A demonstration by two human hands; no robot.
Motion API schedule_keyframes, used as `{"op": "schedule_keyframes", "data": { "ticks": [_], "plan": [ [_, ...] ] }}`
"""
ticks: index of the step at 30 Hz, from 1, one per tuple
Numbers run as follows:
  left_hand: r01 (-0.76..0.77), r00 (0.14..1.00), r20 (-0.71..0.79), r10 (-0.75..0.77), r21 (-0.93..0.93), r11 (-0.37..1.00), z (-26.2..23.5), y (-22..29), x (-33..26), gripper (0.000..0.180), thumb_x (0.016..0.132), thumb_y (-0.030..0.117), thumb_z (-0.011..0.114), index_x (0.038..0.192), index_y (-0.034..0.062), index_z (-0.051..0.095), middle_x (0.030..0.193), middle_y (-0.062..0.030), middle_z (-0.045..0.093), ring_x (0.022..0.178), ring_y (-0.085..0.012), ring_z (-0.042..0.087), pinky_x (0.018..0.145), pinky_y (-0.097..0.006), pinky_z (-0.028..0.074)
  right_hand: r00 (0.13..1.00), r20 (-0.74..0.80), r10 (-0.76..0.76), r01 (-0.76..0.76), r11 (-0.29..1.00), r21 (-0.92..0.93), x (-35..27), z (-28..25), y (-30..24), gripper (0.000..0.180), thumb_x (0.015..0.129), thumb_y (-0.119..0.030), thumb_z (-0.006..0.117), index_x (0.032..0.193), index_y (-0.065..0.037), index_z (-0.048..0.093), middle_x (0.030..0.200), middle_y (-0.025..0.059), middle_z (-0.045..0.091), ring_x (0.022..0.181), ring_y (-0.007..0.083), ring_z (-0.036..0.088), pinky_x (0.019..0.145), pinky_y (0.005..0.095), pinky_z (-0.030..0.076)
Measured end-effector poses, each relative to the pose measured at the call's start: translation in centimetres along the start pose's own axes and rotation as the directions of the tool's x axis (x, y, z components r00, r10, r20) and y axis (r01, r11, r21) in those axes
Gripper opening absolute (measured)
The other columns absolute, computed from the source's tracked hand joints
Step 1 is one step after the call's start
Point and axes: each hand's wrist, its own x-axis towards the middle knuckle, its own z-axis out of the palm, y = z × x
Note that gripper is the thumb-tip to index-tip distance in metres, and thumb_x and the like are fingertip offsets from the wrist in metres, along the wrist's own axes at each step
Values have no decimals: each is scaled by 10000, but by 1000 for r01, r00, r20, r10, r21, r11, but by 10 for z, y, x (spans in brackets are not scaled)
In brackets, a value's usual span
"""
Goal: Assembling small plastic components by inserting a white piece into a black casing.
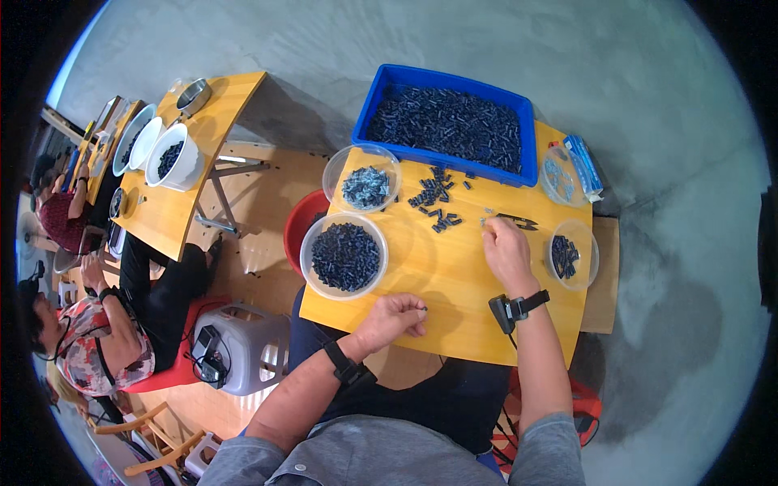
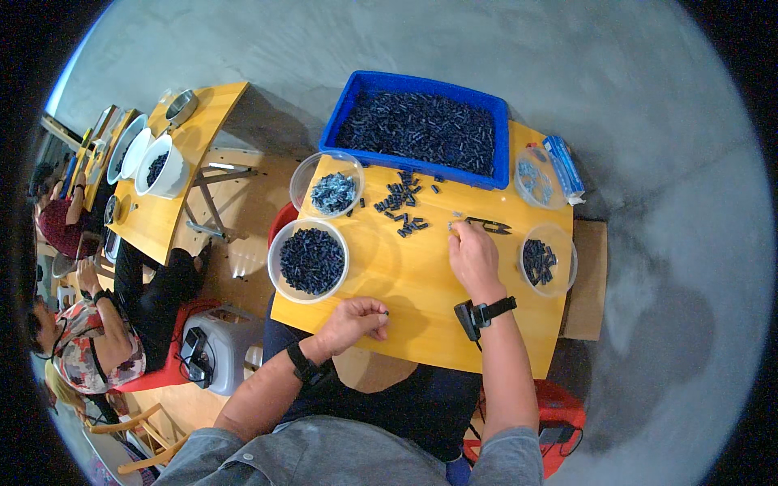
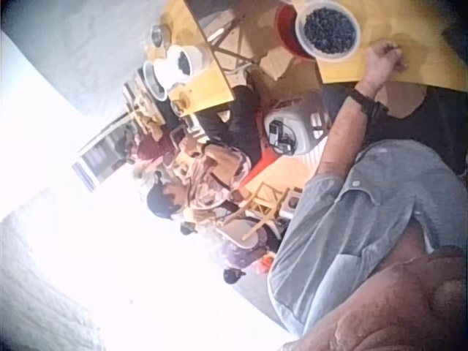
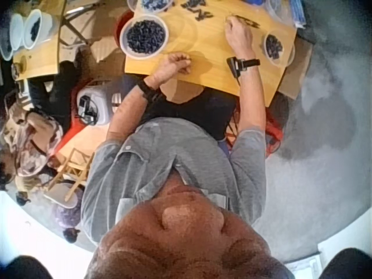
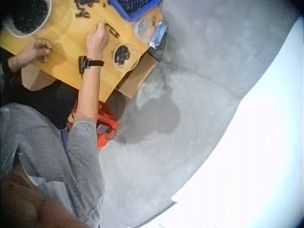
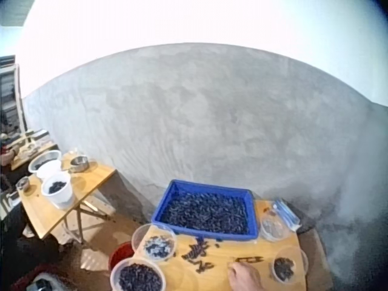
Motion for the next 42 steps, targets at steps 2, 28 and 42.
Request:
{"op": "schedule_keyframes", "data": {
  "ticks": [2, 28, 42],
  "plan": [
    [-1, 1000, -3, 1, -18, 1000, 0, 0, 0, 114, 886, 79, 601, 969, 2, 584, 792, -50, 631, 689, -135, 642, 657, -275, 552, 998, 19, 56, -55, 998, -34, 4, 2, 0, 164, 802, -115, 624, 944, -33, 618, 855, 173, 615, 834, 352, 598, 712, 431, 476],
    [-13, 1000, 0, 13, -100, 995, -1, -1, 1, 104, 901, 54, 579, 981, -12, 590, 831, -55, 624, 723, -154, 654, 676, -284, 562, 993, 112, -25, 33, 997, -65, 4, -2, -2, 76, 804, -88, 592, 855, -32, 594, 817, 151, 575, 783, 356, 583, 673, 435, 470],
    [-25, 999, 32, 30, -140, 990, -3, -1, 3, 102, 910, 53, 562, 990, -6, 586, 858, -65, 635, 736, -160, 658, 699, -299, 562, 986, 142, -82, 96, 991, -96, 5, -6, -9, 161, 801, -57, 592, 960, -34, 589, 881, 165, 599, 810, 365, 594, 701, 443, 479]
  ]
}}
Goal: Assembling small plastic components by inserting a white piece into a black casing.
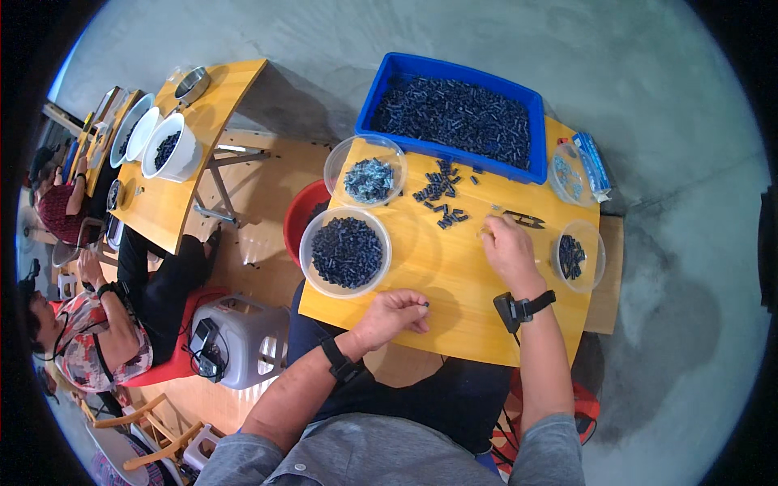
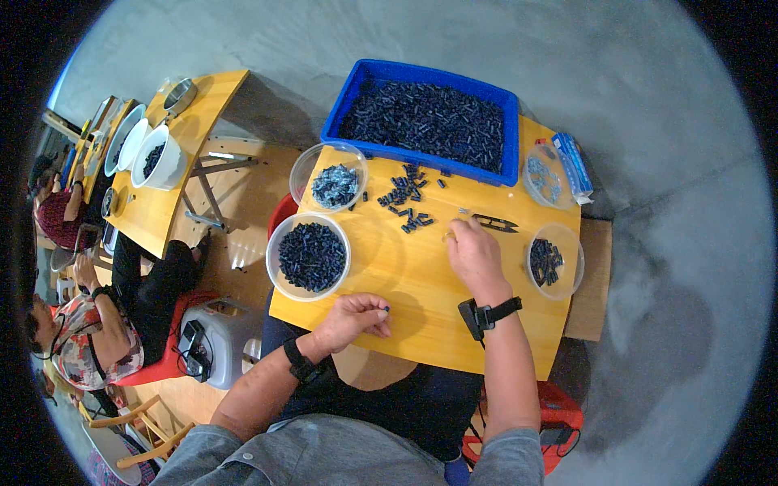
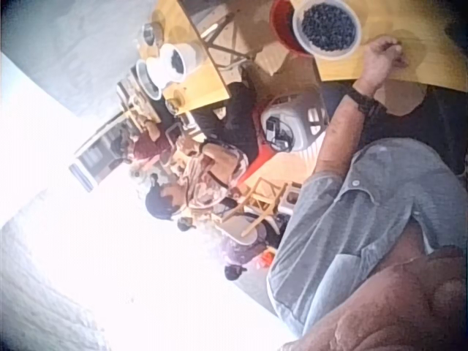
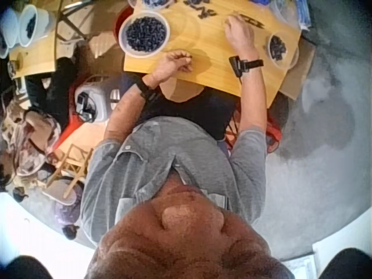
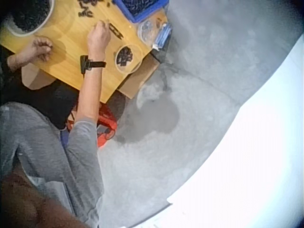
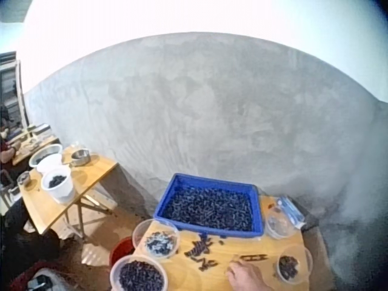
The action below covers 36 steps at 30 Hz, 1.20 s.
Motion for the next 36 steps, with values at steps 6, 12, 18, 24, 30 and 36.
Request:
{"op": "schedule_keyframes", "data": {
  "ticks": [6, 12, 18, 24, 30, 36],
  "plan": [
    [7, 1000, -26, -8, -19, 1000, -1, -2, -2, 107, 911, 54, 563, 996, -6, 587, 847, -63, 636, 731, -158, 656, 695, -288, 557, 998, -27, 48, -45, 992, 117, -5, 5, 4, 205, 787, -40, 582, 992, -35, 597, 904, 174, 596, 823, 373, 590, 710, 438, 481],
    [-6, 999, -36, 10, 98, 995, 6, -3, 1, 121, 902, 56, 574, 994, -19, 593, 832, -57, 640, 714, -134, 650, 669, -272, 555, 996, -81, 25, -14, 991, 135, -8, -1, 3, 159, 802, -56, 579, 957, -41, 610, 890, 163, 589, 819, 369, 589, 710, 437, 480],
    [-31, 994, -98, 57, 246, 969, 10, -9, -2, 117, 890, 51, 588, 984, -17, 597, 818, -43, 632, 684, -116, 641, 640, -258, 549, 965, -208, 161, -154, 987, 50, -48, -18, -3, 130, 808, -111, 618, 913, -36, 610, 837, 156, 607, 739, 349, 603, 644, 413, 482],
    [-48, 994, -90, 65, 186, 981, 10, -8, -1, 97, 887, 45, 588, 964, -15, 596, 790, -31, 618, 661, -107, 632, 615, -243, 537, 842, 252, 478, -534, 805, 258, -107, -46, -12, 235, 753, -165, 711, 897, -23, 592, 704, 148, 595, 656, 325, 594, 585, 379, 473],
    [-70, 985, -135, 105, 242, 968, 17, -9, -1, 98, 885, 38, 587, 962, -23, 594, 780, -34, 617, 650, -104, 625, 600, -239, 526, 995, 10, 94, -95, 983, 157, -113, -17, -25, 313, 725, -195, 739, 954, -42, 589, 744, 127, 588, 628, 316, 590, 544, 384, 471],
    [-60, 984, -145, 107, 293, 954, 15, -10, -1, 100, 887, 35, 583, 963, -29, 594, 775, -38, 620, 643, -103, 622, 599, -239, 526, 999, 54, -8, 11, 999, -45, -100, 3, -27, 118, 828, -165, 615, 858, -64, 562, 740, 126, 574, 641, 322, 598, 538, 404, 478]
  ]
}}
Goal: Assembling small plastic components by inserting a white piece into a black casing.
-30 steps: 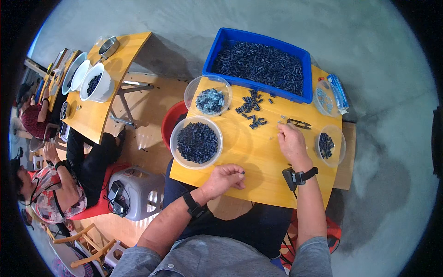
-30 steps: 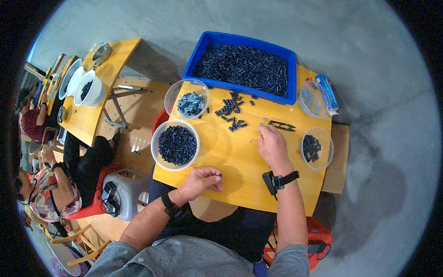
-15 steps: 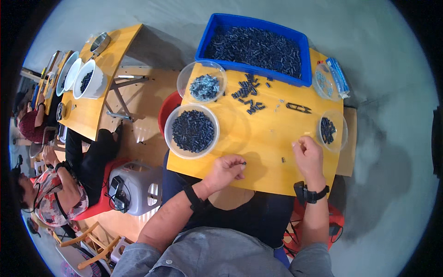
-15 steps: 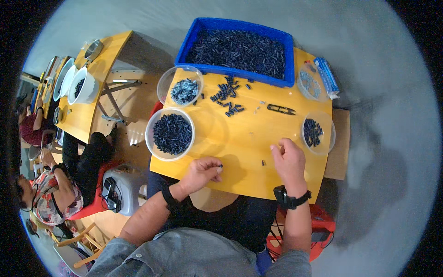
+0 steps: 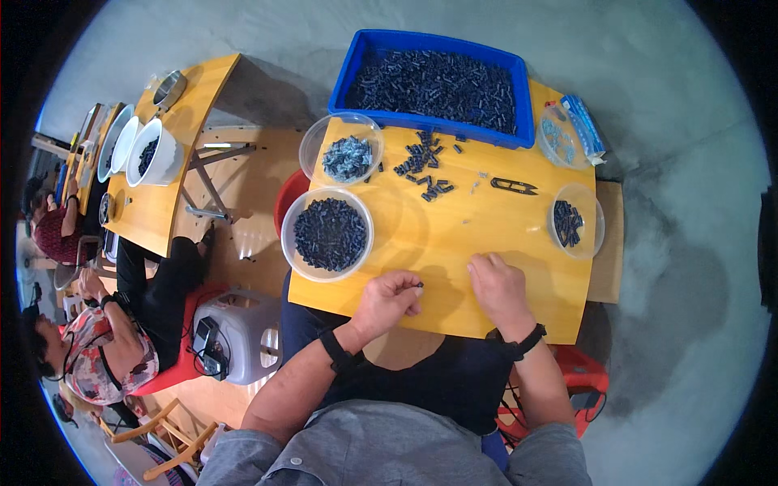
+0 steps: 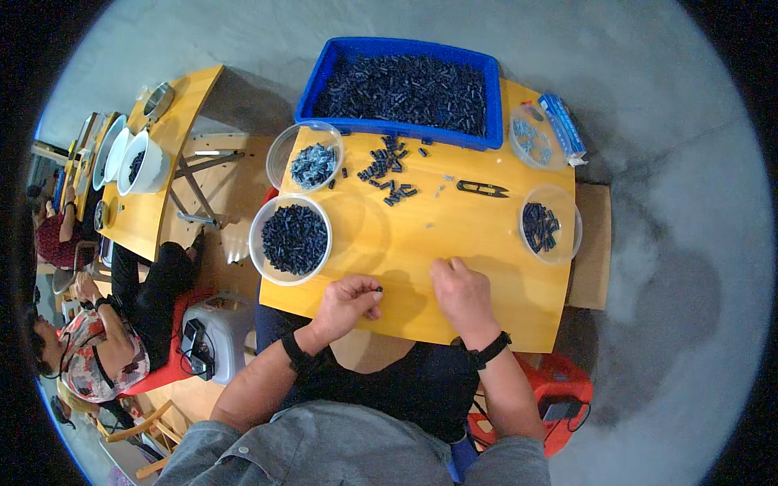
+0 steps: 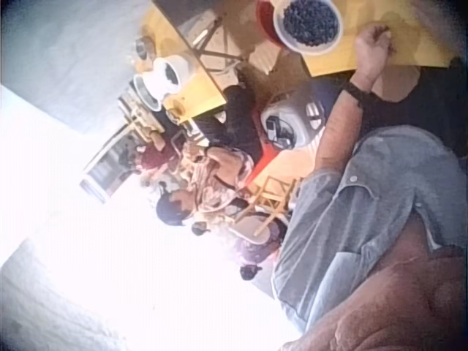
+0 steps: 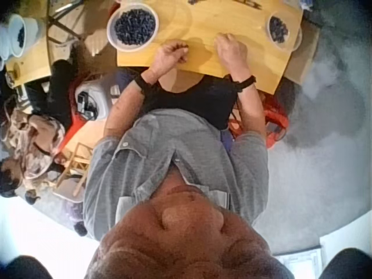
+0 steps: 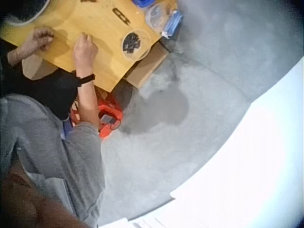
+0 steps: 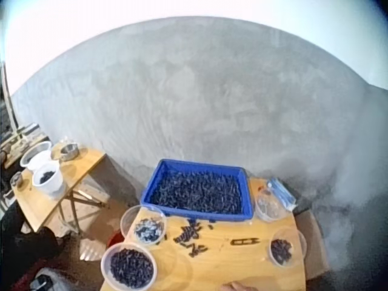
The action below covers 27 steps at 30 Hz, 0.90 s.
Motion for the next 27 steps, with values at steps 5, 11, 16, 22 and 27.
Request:
{"op": "schedule_keyframes", "data": {
  "ticks": [5, 11, 16, 22, 27],
  "plan": [
    [22, 1000, -12, -22, -12, 1000, 0, 2, -2, 105, 888, 42, 586, 966, -28, 594, 778, -39, 621, 644, -104, 624, 601, -243, 535, 980, -171, 103, -108, 994, -22, 31, 5, 23, 101, 853, -148, 560, 817, -55, 544, 773, 153, 594, 650, 349, 597, 580, 446, 477],
    [10, 1000, -6, -11, -68, 998, -1, -1, 1, 112, 888, 46, 592, 978, -22, 592, 794, -41, 621, 647, -107, 628, 588, -238, 539, 983, -168, 73, -78, 997, -21, 64, -1, 36, 129, 826, -130, 584, 917, -38, 584, 785, 156, 593, 702, 357, 605, 607, 442, 484],
    [-5, 1000, 20, 7, -102, 995, -3, -3, 2, 112, 885, 52, 603, 969, -20, 587, 782, -40, 622, 638, -107, 630, 579, -241, 542, 994, -98, -54, 64, 992, 107, 68, -2, 25, 191, 801, -112, 613, 985, -61, 614, 789, 136, 586, 705, 342, 602, 615, 428, 486],
    [6, 1000, 30, -3, -96, 995, -2, -1, 2, 108, 887, 54, 601, 970, -14, 587, 764, -35, 620, 643, -105, 631, 577, -242, 541, 996, -19, -82, 84, 988, 130, 69, -2, 23, 151, 793, -103, 623, 941, -67, 625, 788, 133, 567, 699, 333, 595, 623, 422, 487],
    [10, 999, 37, -7, -99, 995, -3, -1, 2, 99, 888, 49, 598, 967, -9, 588, 769, -33, 618, 646, -103, 632, 590, -245, 549, 998, -9, -62, 63, 998, 32, 68, 6, 19, 85, 808, -98, 610, 872, -44, 594, 758, 141, 545, 689, 333, 592, 624, 435, 482]
  ]
}}
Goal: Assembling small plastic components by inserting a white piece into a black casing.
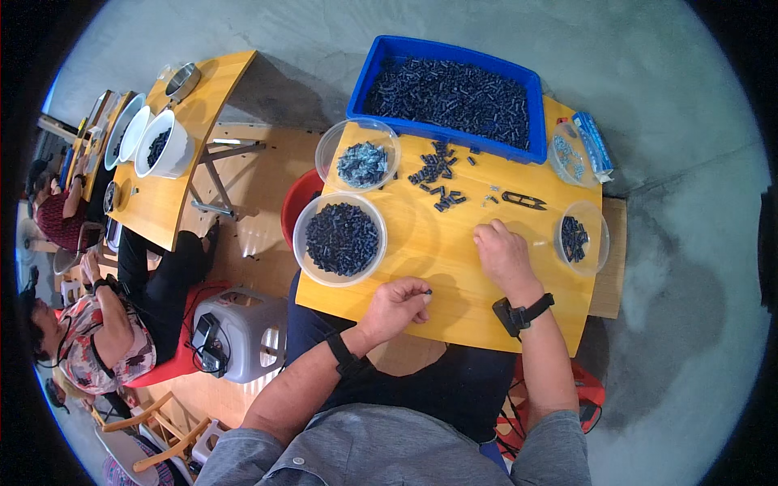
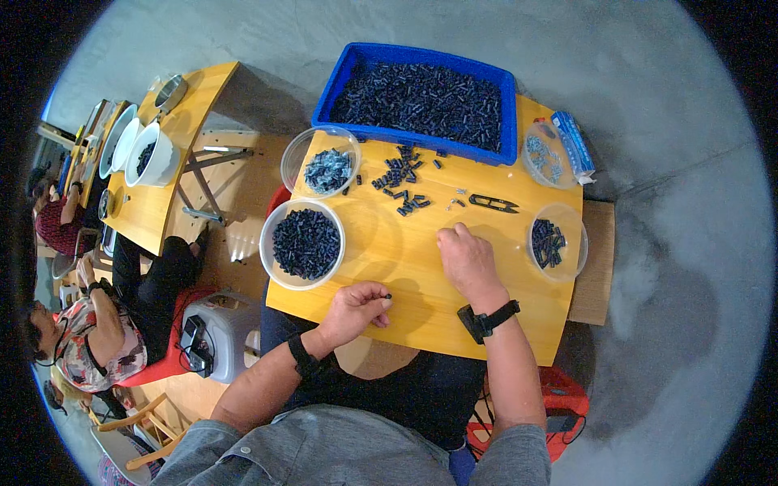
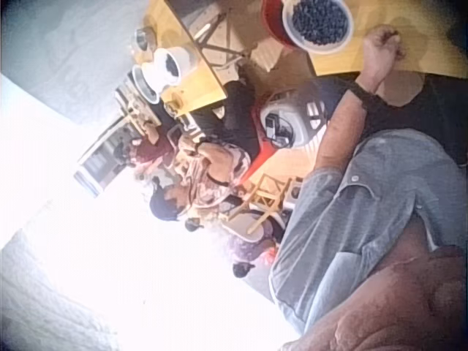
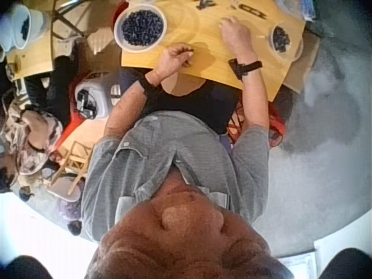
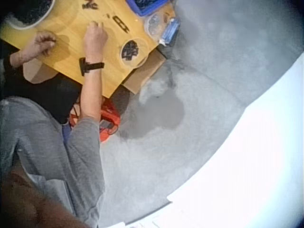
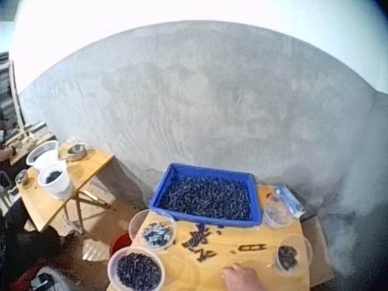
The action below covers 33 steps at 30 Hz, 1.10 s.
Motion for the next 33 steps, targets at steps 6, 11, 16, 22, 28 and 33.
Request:
{"op": "schedule_keyframes", "data": {
  "ticks": [6, 11, 16, 22, 28, 33],
  "plan": [
    [-6, 1000, -5, 6, -7, 1000, 1, 0, 0, 95, 893, 47, 591, 972, -6, 586, 787, -29, 610, 659, -106, 634, 605, -247, 555, 966, -244, 82, -23, 971, 236, -10, 7, 7, 44, 847, -65, 569, 865, -28, 554, 759, 132, 578, 599, 277, 589, 559, 378, 485],
    [-24, 1000, 4, 24, -42, 999, -2, -2, -1, 89, 900, 52, 583, 969, -4, 588, 811, -25, 609, 683, -103, 629, 626, -248, 555, 868, 68, 491, -347, 504, 791, -25, 11, -11, 70, 909, -35, 514, 915, 17, 560, 721, 29, 530, 518, 90, 518, 475, 263, 454],
    [-53, 998, -40, 50, -72, 996, 7, 5, -13, 98, 915, 77, 572, 968, 0, 601, 834, -18, 613, 706, -95, 612, 672, -232, 522, 851, 193, 489, -359, 271, 893, -36, -4, -35, 92, 927, -46, 494, 956, 14, 557, 786, 39, 556, 540, 96, 546, 480, 250, 487],
    [-175, 983, 23, 181, -157, 972, 20, 40, -37, 113, 914, 65, 576, 994, -11, 603, 853, -36, 634, 710, -109, 620, 670, -231, 515, 896, 213, 390, -258, 65, 964, -44, -42, -80, 88, 932, -52, 502, 939, 14, 558, 808, 59, 584, 552, 110, 575, 506, 247, 504],
    [-231, 970, 42, 239, -140, 963, 26, 71, -65, 111, 899, 36, 592, 990, -23, 614, 881, -60, 647, 751, -129, 645, 696, -254, 538, 958, 88, 272, -147, 205, 968, -55, -62, -118, 73, 915, -42, 543, 912, 16, 586, 690, 36, 585, 587, 87, 564, 557, 218, 479],
    [-287, 953, 53, 299, -160, 944, 24, 72, -78, 108, 897, 31, 590, 985, -24, 619, 878, -52, 646, 757, -124, 645, 703, -253, 541, 979, 38, 200, -91, 262, 961, -63, -71, -138, 67, 911, -33, 551, 905, 20, 592, 713, 19, 557, 588, 62, 526, 530, 201, 431]
  ]
}}
